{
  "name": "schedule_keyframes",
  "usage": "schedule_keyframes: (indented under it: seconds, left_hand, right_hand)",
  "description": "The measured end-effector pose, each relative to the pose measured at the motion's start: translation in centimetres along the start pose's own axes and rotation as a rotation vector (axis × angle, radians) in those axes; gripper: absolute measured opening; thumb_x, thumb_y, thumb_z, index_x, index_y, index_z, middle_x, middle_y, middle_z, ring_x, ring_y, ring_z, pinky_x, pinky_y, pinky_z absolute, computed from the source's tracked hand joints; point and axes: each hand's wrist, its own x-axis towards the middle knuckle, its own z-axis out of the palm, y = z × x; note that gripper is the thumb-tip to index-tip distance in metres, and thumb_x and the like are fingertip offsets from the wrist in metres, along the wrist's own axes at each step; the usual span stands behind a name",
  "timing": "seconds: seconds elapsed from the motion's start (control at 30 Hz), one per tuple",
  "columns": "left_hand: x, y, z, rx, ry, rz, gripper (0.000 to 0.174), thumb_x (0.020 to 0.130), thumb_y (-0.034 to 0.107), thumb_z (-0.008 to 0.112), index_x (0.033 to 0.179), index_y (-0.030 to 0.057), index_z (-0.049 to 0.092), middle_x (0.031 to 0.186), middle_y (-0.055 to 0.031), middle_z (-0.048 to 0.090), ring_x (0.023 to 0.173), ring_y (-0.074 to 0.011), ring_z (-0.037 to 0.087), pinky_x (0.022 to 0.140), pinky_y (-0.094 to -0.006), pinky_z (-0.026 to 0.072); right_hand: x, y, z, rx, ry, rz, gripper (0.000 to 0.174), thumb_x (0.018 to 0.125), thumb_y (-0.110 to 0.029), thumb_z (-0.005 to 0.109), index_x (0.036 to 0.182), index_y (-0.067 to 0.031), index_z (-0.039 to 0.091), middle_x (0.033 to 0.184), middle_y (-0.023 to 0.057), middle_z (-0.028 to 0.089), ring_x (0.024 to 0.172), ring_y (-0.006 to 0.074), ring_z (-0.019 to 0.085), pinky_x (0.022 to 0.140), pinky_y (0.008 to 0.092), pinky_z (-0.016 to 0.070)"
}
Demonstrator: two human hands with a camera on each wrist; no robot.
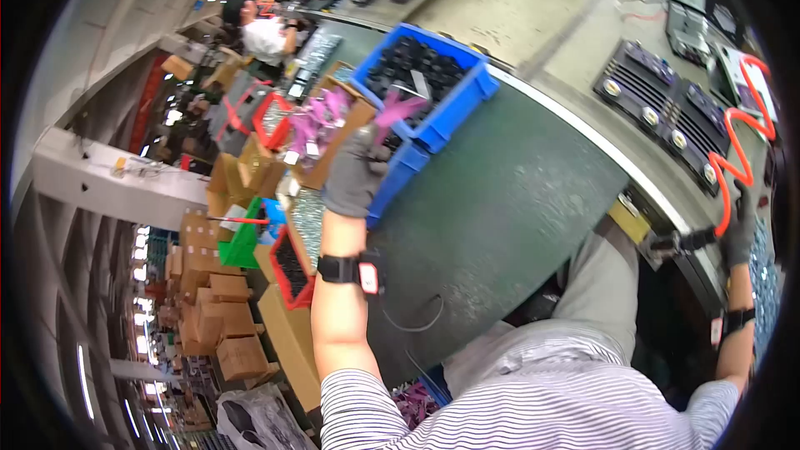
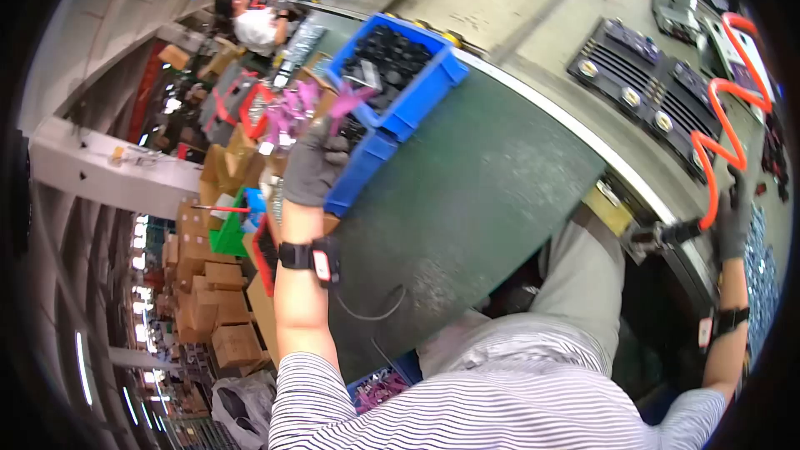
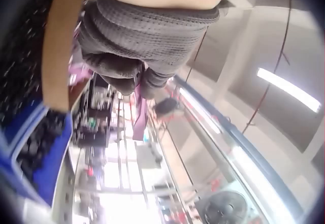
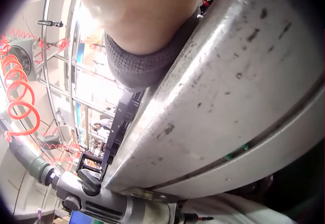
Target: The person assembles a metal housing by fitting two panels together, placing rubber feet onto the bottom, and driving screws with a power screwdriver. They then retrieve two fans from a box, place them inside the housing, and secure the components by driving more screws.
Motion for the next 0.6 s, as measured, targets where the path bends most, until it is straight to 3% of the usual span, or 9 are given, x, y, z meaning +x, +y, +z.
schedule_keyframes:
  seconds: [0.03,0.07,0.1,0.17,0.27,0.3,0.37,0.5,0.6]
  left_hand:
    - [-0.7,-2.6,2.0,0.087,-0.009,-0.028,0.013,0.088,0.021,0.062,0.096,0.0105,0.059,0.076,0.0042,0.054,0.060,-0.0072,0.048,0.045,-0.0178,0.0365]
    - [-1.2,-5.1,3.3,0.057,-0.027,-0.072,0.013,0.088,0.021,0.062,0.096,0.0105,0.059,0.076,0.0042,0.054,0.060,-0.0072,0.048,0.045,-0.0178,0.0365]
    - [-0.4,-8.3,4.7,0.128,-0.036,-0.091,0.012,0.089,0.021,0.061,0.095,0.0100,0.059,0.076,0.0039,0.055,0.062,-0.0069,0.050,0.045,-0.0179,0.0369]
    - [-0.4,-12.0,6.7,0.138,-0.056,-0.169,0.012,0.090,0.020,0.060,0.095,0.0095,0.059,0.076,0.0035,0.057,0.064,-0.0066,0.052,0.046,-0.0181,0.0373]
    - [-0.9,-13.6,9.7,0.674,0.028,-0.170,0.021,0.090,0.020,0.059,0.104,0.0054,0.062,0.086,-0.0024,0.062,0.073,-0.0103,0.061,0.057,-0.0212,0.0449]
    - [-0.3,-14.3,9.3,0.663,0.022,-0.167,0.021,0.090,0.020,0.059,0.104,0.0054,0.062,0.086,-0.0024,0.062,0.073,-0.0103,0.061,0.057,-0.0212,0.0449]
    - [1.0,-16.0,7.6,1.028,-0.033,0.457,0.019,0.089,0.015,0.061,0.103,0.0030,0.063,0.089,-0.0039,0.064,0.077,-0.0115,0.061,0.066,-0.0220,0.0481]
    - [-0.5,-13.5,10.3,0.996,-0.031,0.511,0.018,0.088,0.013,0.062,0.101,0.0011,0.064,0.088,-0.0033,0.064,0.078,-0.0114,0.060,0.073,-0.0223,0.0482]
    - [-0.6,-12.0,12.4,0.723,-0.009,0.384,0.017,0.086,0.011,0.064,0.100,0.0011,0.065,0.085,-0.0021,0.064,0.074,-0.0076,0.056,0.063,-0.0227,0.0454]
  right_hand:
    - [-0.5,-1.7,-0.8,-0.207,0.099,0.071,0.042,0.082,-0.003,0.044,0.123,-0.0058,0.051,0.085,0.0038,0.050,0.066,0.0109,0.044,0.063,0.0271,0.0410]
    - [-0.7,-4.3,-0.6,-0.268,0.227,-0.088,0.039,0.082,-0.005,0.045,0.121,-0.0044,0.052,0.075,-0.0003,0.042,0.062,0.0093,0.038,0.057,0.0271,0.0371]
    - [-0.9,-5.3,1.5,0.200,0.211,0.279,0.039,0.084,-0.009,0.047,0.123,-0.0058,0.051,0.077,-0.0013,0.047,0.062,0.0083,0.042,0.056,0.0234,0.0370]
    - [-0.8,-5.4,-0.5,0.605,0.112,0.488,0.039,0.088,-0.016,0.049,0.125,-0.0068,0.049,0.080,-0.0013,0.050,0.062,0.0075,0.044,0.054,0.0199,0.0366]
    - [-0.8,-3.6,0.0,0.444,0.194,0.266,0.038,0.092,-0.027,0.053,0.124,-0.0058,0.048,0.074,-0.0037,0.048,0.059,0.0042,0.043,0.047,0.0164,0.0341]
    - [-0.6,-4.2,-0.7,0.435,0.197,0.258,0.038,0.092,-0.027,0.053,0.124,-0.0058,0.048,0.074,-0.0037,0.048,0.059,0.0042,0.043,0.047,0.0164,0.0341]
    - [-0.4,-5.6,-2.0,0.943,0.035,0.598,0.037,0.094,-0.029,0.051,0.123,-0.0058,0.049,0.074,-0.0043,0.047,0.059,0.0030,0.042,0.046,0.0149,0.0312]
    - [-0.4,-6.9,-2.2,0.952,-0.121,0.564,0.032,0.095,-0.028,0.049,0.120,-0.0071,0.049,0.074,-0.0053,0.045,0.058,0.0026,0.037,0.045,0.0144,0.0280]
    - [-0.1,-8.8,-1.3,0.939,-0.103,0.541,0.034,0.092,-0.020,0.051,0.123,-0.0045,0.048,0.083,-0.0017,0.049,0.067,0.0056,0.043,0.050,0.0172,0.0335]
